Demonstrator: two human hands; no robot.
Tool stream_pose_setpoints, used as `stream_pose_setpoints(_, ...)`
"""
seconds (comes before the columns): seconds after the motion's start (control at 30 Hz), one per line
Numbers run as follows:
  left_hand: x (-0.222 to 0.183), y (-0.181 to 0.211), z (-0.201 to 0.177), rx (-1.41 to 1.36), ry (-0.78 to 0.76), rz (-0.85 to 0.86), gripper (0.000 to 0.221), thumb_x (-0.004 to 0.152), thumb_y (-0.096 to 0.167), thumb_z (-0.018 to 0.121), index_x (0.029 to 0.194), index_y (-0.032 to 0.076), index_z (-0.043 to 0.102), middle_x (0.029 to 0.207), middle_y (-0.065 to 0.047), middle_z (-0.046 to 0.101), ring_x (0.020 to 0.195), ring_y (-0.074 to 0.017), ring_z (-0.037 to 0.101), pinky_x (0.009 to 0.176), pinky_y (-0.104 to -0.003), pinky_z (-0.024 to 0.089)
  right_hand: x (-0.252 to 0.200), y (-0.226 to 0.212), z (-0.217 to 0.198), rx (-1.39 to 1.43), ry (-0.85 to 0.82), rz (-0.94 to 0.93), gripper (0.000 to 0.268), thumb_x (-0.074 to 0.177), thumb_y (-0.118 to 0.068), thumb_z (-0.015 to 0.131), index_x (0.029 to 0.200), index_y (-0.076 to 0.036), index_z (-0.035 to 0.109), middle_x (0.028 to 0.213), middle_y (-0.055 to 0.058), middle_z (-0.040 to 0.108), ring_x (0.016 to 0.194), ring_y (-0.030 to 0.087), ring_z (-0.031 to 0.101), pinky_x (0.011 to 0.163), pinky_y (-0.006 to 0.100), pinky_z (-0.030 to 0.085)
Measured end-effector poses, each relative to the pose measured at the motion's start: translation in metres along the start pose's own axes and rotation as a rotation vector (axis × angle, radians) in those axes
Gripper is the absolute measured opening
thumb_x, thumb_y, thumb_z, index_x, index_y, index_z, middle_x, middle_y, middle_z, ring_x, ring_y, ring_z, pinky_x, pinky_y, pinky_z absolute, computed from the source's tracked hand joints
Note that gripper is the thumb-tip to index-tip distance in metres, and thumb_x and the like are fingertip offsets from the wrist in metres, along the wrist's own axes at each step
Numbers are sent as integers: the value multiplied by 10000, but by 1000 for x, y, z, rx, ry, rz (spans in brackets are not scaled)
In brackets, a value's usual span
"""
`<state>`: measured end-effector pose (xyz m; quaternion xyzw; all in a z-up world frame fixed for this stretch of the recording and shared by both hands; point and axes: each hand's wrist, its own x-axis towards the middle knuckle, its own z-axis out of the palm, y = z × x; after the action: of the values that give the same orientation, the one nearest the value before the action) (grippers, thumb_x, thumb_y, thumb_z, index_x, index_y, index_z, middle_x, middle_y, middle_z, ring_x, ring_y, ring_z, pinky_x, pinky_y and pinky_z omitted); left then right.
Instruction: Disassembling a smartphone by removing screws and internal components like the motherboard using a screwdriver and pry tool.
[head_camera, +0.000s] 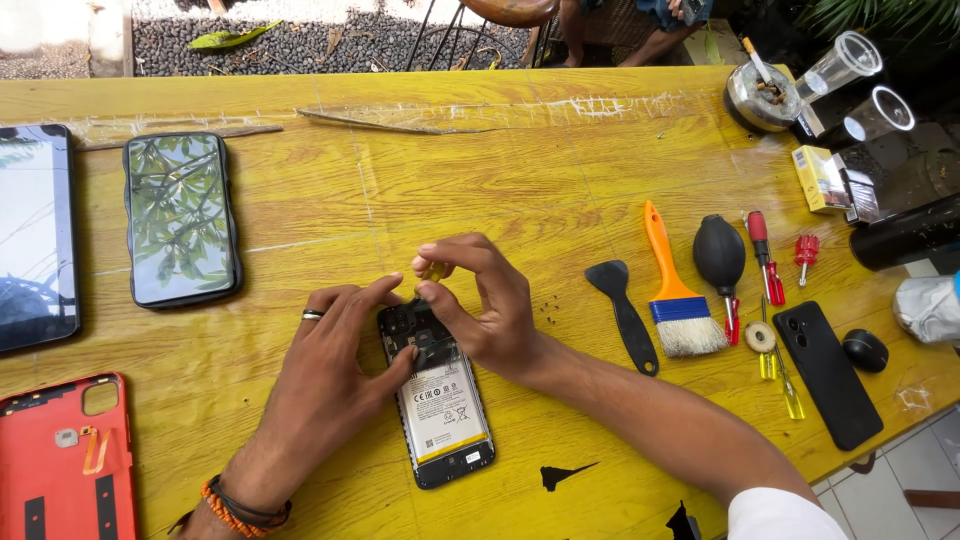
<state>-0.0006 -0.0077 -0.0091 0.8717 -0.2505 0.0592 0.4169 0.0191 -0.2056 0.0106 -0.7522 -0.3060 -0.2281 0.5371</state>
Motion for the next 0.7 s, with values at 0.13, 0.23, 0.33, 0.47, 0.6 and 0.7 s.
stream_pose_setpoints(0.13, 1, 1, -1, -6, -7, 0, 699, 816, 230, 766, 1455, 130, 503, 1163, -36, 684, 1106, -281, 533, 982, -418, 445, 1, -4, 0, -58, -37, -6, 204, 1054, -73, 537, 1241, -21, 598, 1110, 147, 704, 1054, 279, 712, 985, 376, 589)
stream_pose_setpoints(0.23, -1, 1, -1, 11, -2, 14, 700, 822, 231, 760, 1460, 118, 495, 1170, -48, 679, 1117, -297, 539, 970, -434, 456, -6, 4, 2, -134, -45, -25, 223, 1053, -159, 565, 1237, -64, 647, 1194, 121, 585, 1176, 260, 606, 1060, 394, 550)
stream_pose_setpoints(0.33, 0, 1, -1, 16, -6, 7, 708, 820, 237, 759, 1466, 119, 494, 1170, -44, 680, 1121, -298, 531, 981, -431, 451, -7, 4, 0, -154, 2, 6, 219, 998, -170, 744, 1207, -139, 687, 1118, 59, 545, 1045, 204, 602, 951, 306, 541)
stream_pose_setpoints(0.47, -1, 0, 0, 13, -3, 9, 705, 815, 233, 768, 1456, 121, 497, 1175, -41, 685, 1119, -294, 524, 968, -428, 455, -1, -4, -1, -82, -23, -50, 244, 1024, -76, 672, 1259, -53, 606, 1143, 119, 652, 1049, 262, 685, 949, 347, 587)
stream_pose_setpoints(0.6, -1, 1, -2, -4, -6, 19, 700, 824, 223, 761, 1463, 131, 491, 1148, -43, 678, 1107, -288, 530, 971, -415, 444, 1, -8, 1, -70, -46, -59, 179, 1047, -50, 556, 1217, -43, 613, 1170, 124, 696, 1125, 302, 691, 1032, 403, 588)
stream_pose_setpoints(0.7, 0, 2, -1, -5, -2, 19, 689, 814, 211, 760, 1447, 118, 504, 1161, -43, 678, 1121, -291, 535, 987, -425, 445, -1, -3, 1, -130, -28, -40, 179, 1056, -149, 605, 1219, -84, 640, 1199, 118, 557, 1162, 259, 605, 1041, 377, 560)
